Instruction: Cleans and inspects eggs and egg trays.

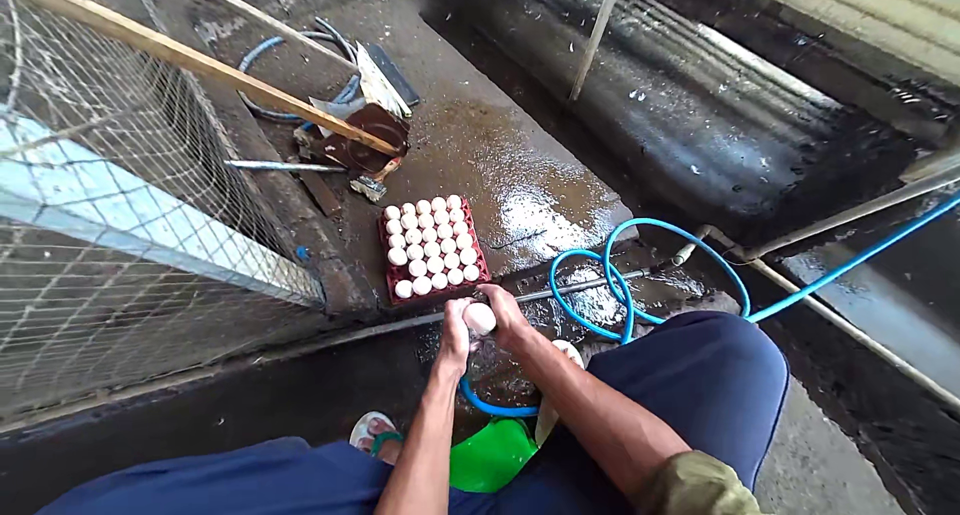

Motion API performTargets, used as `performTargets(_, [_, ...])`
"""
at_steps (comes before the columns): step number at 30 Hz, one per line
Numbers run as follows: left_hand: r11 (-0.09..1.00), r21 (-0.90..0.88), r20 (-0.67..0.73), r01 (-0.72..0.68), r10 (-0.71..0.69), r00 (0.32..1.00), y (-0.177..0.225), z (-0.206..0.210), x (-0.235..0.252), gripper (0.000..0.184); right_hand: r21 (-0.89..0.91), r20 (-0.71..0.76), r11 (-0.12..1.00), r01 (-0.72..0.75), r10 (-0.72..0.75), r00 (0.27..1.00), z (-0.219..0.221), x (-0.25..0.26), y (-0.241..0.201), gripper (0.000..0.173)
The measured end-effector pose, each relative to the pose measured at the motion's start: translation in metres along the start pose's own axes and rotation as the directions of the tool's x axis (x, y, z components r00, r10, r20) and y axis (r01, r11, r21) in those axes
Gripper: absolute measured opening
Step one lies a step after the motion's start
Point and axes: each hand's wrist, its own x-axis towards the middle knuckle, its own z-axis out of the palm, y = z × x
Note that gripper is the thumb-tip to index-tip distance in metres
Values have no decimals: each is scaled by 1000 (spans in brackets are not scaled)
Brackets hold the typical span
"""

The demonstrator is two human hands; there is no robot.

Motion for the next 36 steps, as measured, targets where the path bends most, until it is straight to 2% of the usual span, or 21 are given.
performTargets(2, [996, -92, 118, 2, 9, 993, 3, -6, 5, 52, 38, -35, 999, 4, -2, 999, -2, 4, -7, 37])
performTargets(4, [999, 27, 70, -33, 31, 997, 1, -6, 8, 44, -93, -43, 983, 160, -165, 985, 1, -9, -7, 43])
performTargets(7, [995, 54, 5, -86, 86, 996, 5, -1, 5, 49, -354, 79, 792, 497, -504, 860, 13, -42, 10, 47])
performTargets(8, [996, 49, 14, -75, 74, 997, 9, 0, 2, 49, -389, 107, 735, 556, -563, 819, 13, -42, 12, 47])
performTargets(9, [996, 78, 33, -37, 34, 999, 13, 0, -1, 49, -403, 97, 726, 558, -572, 814, 11, -37, 11, 47])
performTargets(12, [975, 221, 19, -3, -1, 1000, 4, 6, -3, 52, -343, -43, 881, 326, -361, 932, 4, -22, -1, 44])
performTargets(13, [977, 207, -1, -46, 47, 999, 4, 7, -2, 50, -350, -44, 879, 323, -360, 932, 8, -27, 0, 43])
performTargets(15, [968, 194, -11, -159, 164, 986, 5, 7, -1, 44, -333, 16, 826, 455, -478, 878, 16, -43, 11, 42])
performTargets(16, [971, 194, 0, -142, 144, 990, 7, 5, -4, 45, -293, 10, 817, 498, -518, 856, 15, -41, 16, 41])
performTargets(18, [982, 184, 16, -43, 40, 999, 6, 4, -4, 50, -211, -59, 890, 405, -425, 903, 9, -23, 8, 38])
performTargets(20, [984, 169, -10, -62, 65, 998, -1, 5, 4, 48, -183, -100, 947, 262, -283, 954, 13, -20, -2, 37])
performTargets(22, [985, 130, -49, -110, 117, 992, -1, 3, 6, 45, -270, -32, 892, 362, -385, 922, 19, -40, 5, 40])
performTargets(24, [992, 117, -63, -54, 62, 996, 5, 5, -1, 45, -288, 3, 851, 438, -457, 890, 17, -37, 11, 36])
performTargets(25, [991, 130, -52, 16, -9, 999, 7, 5, -3, 50, -279, -42, 880, 385, -411, 911, 15, -28, 8, 34])
performTargets(27, [989, 136, -61, 59, -51, 997, 2, 7, 0, 51, -255, -91, 936, 242, -272, 958, 14, -21, -1, 36])
performTargets(28, [994, 112, -64, 18, -11, 998, -1, 6, 3, 49, -284, -91, 925, 253, -288, 953, 18, -28, 1, 39])
performTargets(30, [986, 112, -51, -122, 128, 990, -10, 3, 13, 44, -324, -28, 851, 414, -446, 895, 23, -40, 13, 42])
performTargets(31, [982, 141, -35, -129, 135, 990, -11, 2, 12, 44, -315, -31, 837, 448, -480, 876, 20, -36, 19, 40])
performTargets(32, [982, 169, -21, -83, 88, 996, -10, 0, 8, 46, -292, -60, 860, 419, -454, 889, 16, -25, 20, 38])
performTargets(34, [980, 200, 15, -12, 9, 1000, -7, 2, 6, 46, -130, -104, 970, 205, -219, 970, 5, 4, 10, 37])
performTargets(36, [983, 174, 22, -54, 51, 998, -9, 6, 5, 43, -17, -150, 998, 57, -59, 987, 2, 7, 5, 39])
